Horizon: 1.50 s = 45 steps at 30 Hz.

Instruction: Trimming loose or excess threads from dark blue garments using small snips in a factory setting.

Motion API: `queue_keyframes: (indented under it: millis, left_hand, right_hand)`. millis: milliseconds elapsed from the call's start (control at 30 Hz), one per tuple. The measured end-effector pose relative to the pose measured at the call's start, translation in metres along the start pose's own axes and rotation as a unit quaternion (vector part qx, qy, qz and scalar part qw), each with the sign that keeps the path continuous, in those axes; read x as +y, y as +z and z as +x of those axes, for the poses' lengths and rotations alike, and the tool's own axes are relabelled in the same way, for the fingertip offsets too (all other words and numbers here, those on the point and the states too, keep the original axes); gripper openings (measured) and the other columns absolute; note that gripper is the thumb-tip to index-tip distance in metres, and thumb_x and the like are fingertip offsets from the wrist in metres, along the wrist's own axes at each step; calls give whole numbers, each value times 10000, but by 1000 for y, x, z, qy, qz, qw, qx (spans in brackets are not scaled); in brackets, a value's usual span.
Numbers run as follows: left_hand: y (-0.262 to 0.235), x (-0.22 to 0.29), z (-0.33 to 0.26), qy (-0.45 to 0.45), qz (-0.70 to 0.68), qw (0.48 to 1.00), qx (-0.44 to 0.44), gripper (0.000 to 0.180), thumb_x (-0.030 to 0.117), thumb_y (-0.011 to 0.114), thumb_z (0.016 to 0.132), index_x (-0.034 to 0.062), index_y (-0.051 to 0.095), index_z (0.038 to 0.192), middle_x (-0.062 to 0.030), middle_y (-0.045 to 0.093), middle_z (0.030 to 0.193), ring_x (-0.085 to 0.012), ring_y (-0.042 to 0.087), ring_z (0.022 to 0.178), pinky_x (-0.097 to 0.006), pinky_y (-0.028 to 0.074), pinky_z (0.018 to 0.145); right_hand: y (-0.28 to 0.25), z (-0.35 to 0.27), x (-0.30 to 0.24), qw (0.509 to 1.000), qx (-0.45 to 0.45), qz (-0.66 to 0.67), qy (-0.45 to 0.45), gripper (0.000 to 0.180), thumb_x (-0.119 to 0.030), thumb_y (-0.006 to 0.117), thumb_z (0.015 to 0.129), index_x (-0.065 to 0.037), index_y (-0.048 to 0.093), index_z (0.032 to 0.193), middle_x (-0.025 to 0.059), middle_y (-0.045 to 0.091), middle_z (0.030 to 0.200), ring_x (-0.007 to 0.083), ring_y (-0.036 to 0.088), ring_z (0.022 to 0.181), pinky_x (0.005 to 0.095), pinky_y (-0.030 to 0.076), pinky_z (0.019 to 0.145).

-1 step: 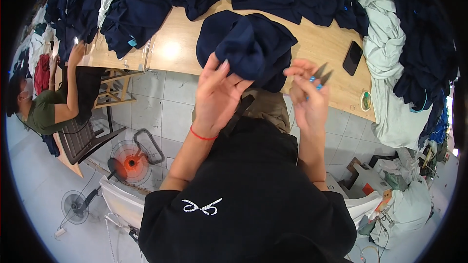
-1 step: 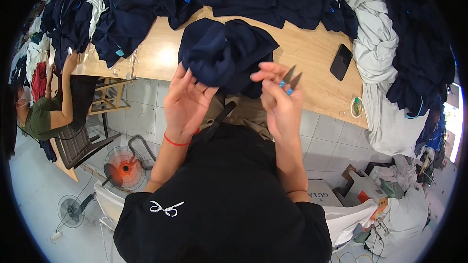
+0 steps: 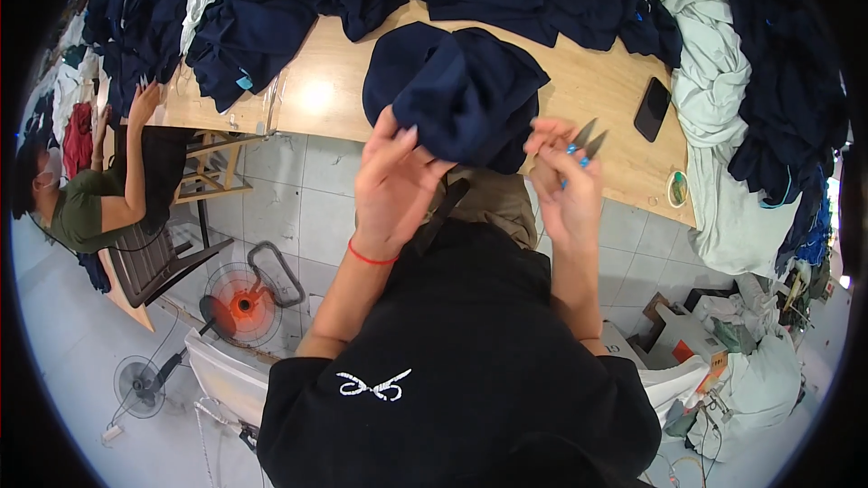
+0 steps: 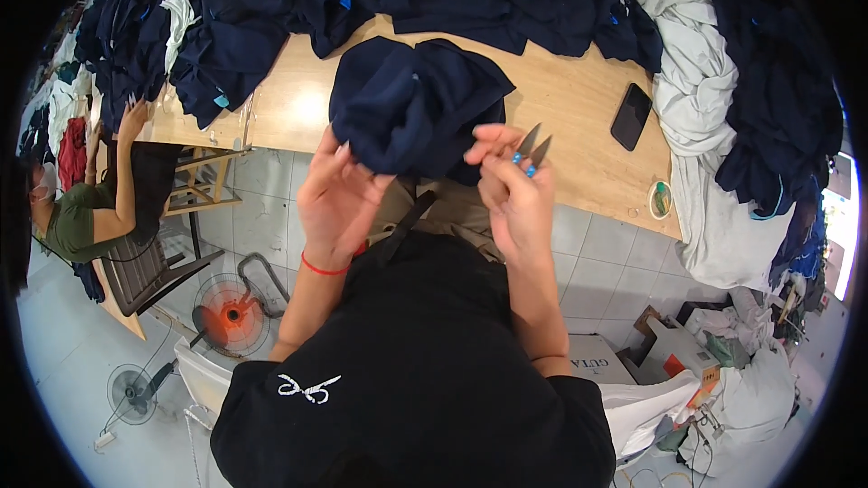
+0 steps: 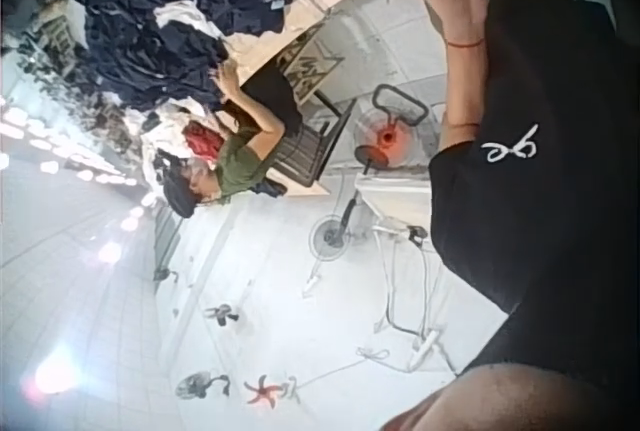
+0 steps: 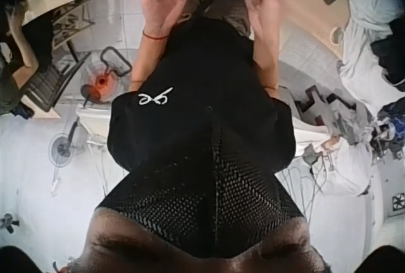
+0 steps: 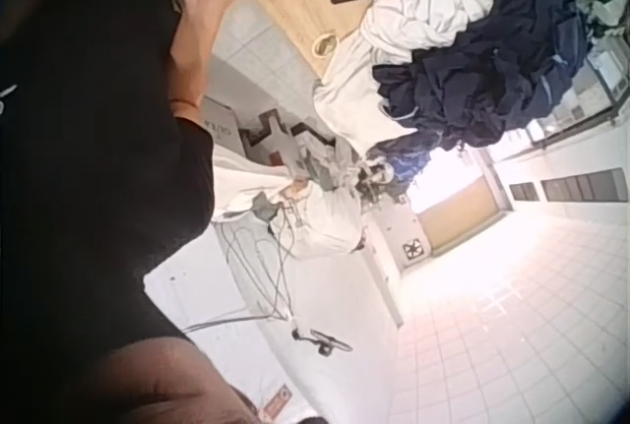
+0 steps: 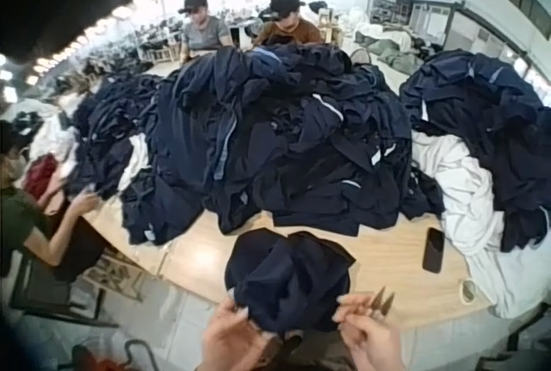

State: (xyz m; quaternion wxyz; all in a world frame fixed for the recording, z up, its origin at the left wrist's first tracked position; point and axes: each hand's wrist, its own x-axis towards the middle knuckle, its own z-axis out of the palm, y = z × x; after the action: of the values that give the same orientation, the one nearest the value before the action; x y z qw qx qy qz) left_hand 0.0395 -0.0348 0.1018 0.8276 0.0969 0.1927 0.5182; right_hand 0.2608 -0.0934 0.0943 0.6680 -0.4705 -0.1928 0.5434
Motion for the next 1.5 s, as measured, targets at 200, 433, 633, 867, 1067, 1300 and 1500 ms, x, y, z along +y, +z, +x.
queue_keyframes:
  millis: [200,433,633,867,1067,1300,1500]
  left_hand:
    - [-147,21,-11,-16,171,982,74,381,90,623,1023,-7,584,1389,-149,655,1404,-243,642,1310,-411,482,1140]
    - [-92,-7,46,213,683,688,116,620,139,797,928,-5,547,1478,-188,658,1349,-299,627,1273,-372,464,1120]
    - [-109,-11,59,179,724,644,172,563,39,802,898,23,616,1430,-152,673,1133,-263,664,964,-356,555,864]
    - [-143,19,33,196,621,728,215,437,-21,719,936,24,651,1365,-116,689,1123,-197,677,966,-313,548,812]
    - [-76,-16,36,244,771,578,106,433,175,860,858,56,704,1245,-145,676,1183,-353,622,1118,-450,503,948]
    - [-95,-26,30,218,829,505,101,548,286,952,775,62,697,1206,-184,588,1227,-388,549,1151,-488,473,990]
    - [-129,-29,51,165,709,682,69,306,181,870,879,50,693,1091,-66,610,971,-209,584,956,-341,471,842]
  right_hand:
    - [-44,13,29,994,32,24,99,197,18,564,1007,43,674,1169,66,674,959,25,356,490,222,255,428]
    - [-29,33,20,996,19,-22,79,166,-4,589,1034,38,664,1176,30,635,924,15,366,525,216,271,471]
    - [-33,23,8,999,7,16,48,200,-20,560,1058,44,634,1232,21,562,878,25,368,537,202,292,467]
    - [-64,3,14,993,18,-54,101,233,-63,594,1083,35,623,1293,-4,571,862,13,373,550,195,295,474]
    - [-21,18,17,988,-27,-133,75,286,14,693,986,25,670,1270,86,753,1138,-19,431,615,193,273,492]
    - [-30,28,10,965,36,-259,-20,308,-4,699,993,44,685,1297,125,750,1218,126,682,1014,293,543,884]
    - [-69,122,71,841,63,-517,-145,248,-117,751,983,35,735,1180,110,790,1065,191,723,991,344,546,892]
